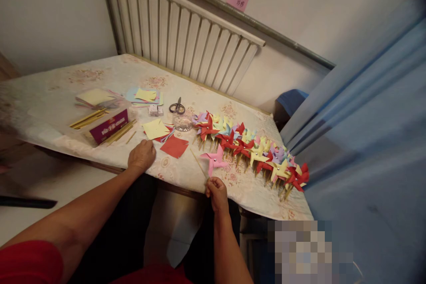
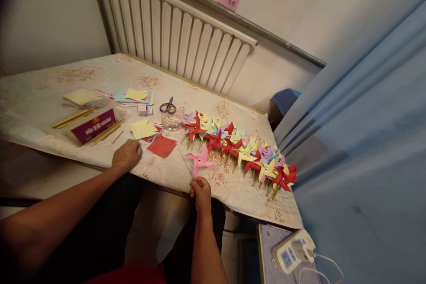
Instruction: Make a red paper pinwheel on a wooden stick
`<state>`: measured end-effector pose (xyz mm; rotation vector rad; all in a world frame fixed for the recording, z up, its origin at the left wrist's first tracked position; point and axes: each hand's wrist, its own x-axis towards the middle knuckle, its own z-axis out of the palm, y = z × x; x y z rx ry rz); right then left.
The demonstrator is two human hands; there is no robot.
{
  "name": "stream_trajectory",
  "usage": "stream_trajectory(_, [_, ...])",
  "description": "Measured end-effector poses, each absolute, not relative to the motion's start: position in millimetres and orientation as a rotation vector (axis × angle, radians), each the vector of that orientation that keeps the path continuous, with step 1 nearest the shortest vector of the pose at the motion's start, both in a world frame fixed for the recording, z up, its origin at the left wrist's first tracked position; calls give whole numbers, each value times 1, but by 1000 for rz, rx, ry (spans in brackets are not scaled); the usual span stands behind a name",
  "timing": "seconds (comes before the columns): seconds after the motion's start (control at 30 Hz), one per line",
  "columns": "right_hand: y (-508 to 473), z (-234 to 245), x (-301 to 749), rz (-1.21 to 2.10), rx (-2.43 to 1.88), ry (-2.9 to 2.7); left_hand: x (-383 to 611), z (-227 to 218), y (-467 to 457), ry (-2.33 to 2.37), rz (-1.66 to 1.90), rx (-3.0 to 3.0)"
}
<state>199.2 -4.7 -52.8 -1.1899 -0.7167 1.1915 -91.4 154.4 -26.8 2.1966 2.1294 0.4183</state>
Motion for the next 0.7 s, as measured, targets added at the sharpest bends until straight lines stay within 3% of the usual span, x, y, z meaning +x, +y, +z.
stream_trajectory(0.7, [-4, -54, 199, 1180, -1197, -726, -91, -26, 154, 2128, 406, 2201])
